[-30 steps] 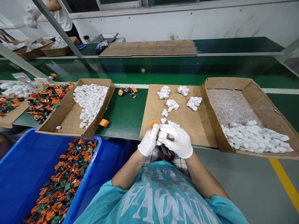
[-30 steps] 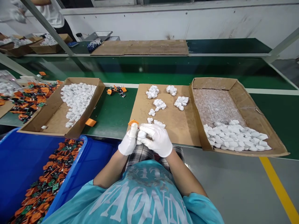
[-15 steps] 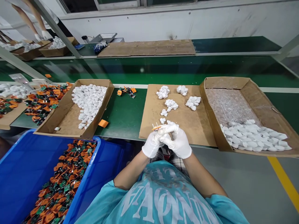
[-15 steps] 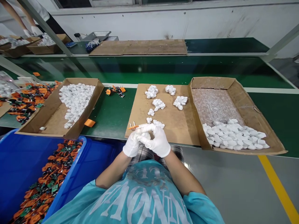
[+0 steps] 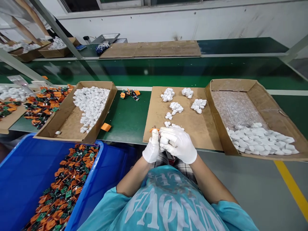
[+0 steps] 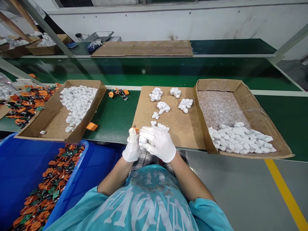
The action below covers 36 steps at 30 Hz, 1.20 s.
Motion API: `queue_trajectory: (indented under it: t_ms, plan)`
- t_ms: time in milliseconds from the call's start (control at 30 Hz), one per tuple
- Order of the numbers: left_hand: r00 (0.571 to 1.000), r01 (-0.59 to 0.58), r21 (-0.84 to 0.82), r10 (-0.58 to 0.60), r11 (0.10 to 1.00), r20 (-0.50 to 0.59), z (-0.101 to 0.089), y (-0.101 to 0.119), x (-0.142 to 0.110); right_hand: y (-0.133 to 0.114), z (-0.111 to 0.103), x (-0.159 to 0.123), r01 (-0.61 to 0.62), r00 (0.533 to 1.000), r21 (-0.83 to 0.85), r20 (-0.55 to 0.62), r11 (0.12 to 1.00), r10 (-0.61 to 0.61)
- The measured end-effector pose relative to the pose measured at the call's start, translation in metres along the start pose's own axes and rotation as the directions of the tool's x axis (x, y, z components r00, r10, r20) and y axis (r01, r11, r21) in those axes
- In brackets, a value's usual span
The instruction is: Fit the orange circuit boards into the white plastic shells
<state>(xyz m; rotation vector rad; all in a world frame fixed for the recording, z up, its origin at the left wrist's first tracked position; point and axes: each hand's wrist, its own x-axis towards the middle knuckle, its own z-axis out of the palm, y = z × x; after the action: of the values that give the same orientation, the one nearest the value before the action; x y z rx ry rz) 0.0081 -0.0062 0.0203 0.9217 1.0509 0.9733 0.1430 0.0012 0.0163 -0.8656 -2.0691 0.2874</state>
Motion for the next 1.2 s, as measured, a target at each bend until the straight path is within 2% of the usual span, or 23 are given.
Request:
queue_trajectory:
  t_ms: [67, 100, 200, 267, 433, 533, 667, 733, 800, 900, 967, 1033, 1100, 1200]
  plan:
    - [0.995, -0.081, -0.025, 0.083, 0.996, 0.062, -0.005, -0.006, 0.003, -0.002, 0.003, -0.001, -0.008, 1.000, 0.064, -0.025, 0.998, 0.010]
    - [0.989, -0.127, -0.042, 0.130, 0.991, 0.071, -0.006, -0.009, 0.004, -0.004, 0.004, -0.001, -0.031, 0.997, 0.101, -0.073, 0.994, 0.039]
    - [0.975, -0.220, -0.110, 0.223, 0.969, 0.016, -0.008, -0.013, 0.007, -0.009, 0.008, -0.004, -0.118, 0.952, 0.187, -0.257, 0.975, 0.165]
    - [0.964, -0.262, -0.136, 0.265, 0.955, 0.001, -0.006, -0.012, 0.007, -0.011, 0.009, -0.006, -0.146, 0.929, 0.212, -0.308, 0.966, 0.207]
    - [0.913, -0.401, -0.029, 0.402, 0.916, 0.067, -0.006, -0.012, 0.005, -0.012, 0.006, -0.006, -0.142, 0.928, 0.356, -0.277, 0.924, 0.250]
    - [0.893, -0.437, 0.006, 0.433, 0.900, 0.128, -0.009, -0.019, 0.007, -0.014, 0.006, -0.002, -0.143, 0.907, 0.546, -0.261, 0.825, 0.330]
    - [0.878, -0.470, 0.036, 0.463, 0.882, 0.122, -0.011, -0.028, 0.009, -0.020, 0.009, 0.004, -0.151, 0.876, 0.741, -0.208, 0.655, 0.436]
    - [0.861, -0.501, 0.040, 0.493, 0.865, 0.124, -0.011, -0.030, 0.010, -0.022, 0.010, 0.003, -0.173, 0.861, 0.739, -0.207, 0.651, 0.464]
    - [0.824, -0.562, 0.066, 0.551, 0.824, 0.133, -0.011, -0.028, 0.010, -0.023, 0.011, 0.000, -0.197, 0.857, 0.655, -0.247, 0.730, 0.452]
    - [0.714, -0.699, 0.217, 0.675, 0.681, 0.184, -0.011, -0.021, 0.011, -0.022, 0.010, -0.004, -0.191, 0.862, 0.514, -0.320, 0.836, 0.394]
    - [0.623, -0.776, 0.325, 0.741, 0.541, 0.253, -0.012, -0.016, 0.011, -0.022, 0.008, -0.003, -0.189, 0.857, 0.545, -0.314, 0.817, 0.408]
    - [0.547, -0.820, 0.380, 0.782, 0.428, 0.299, -0.012, -0.012, 0.011, -0.022, 0.007, -0.002, -0.203, 0.859, 0.617, -0.260, 0.760, 0.441]
    - [0.511, -0.834, 0.403, 0.803, 0.377, 0.308, -0.012, -0.010, 0.011, -0.023, 0.005, -0.001, -0.232, 0.862, 0.607, -0.234, 0.760, 0.450]
    - [0.507, -0.821, 0.453, 0.808, 0.348, 0.299, -0.013, -0.008, 0.010, -0.025, 0.004, -0.005, -0.228, 0.890, 0.400, -0.285, 0.888, 0.357]
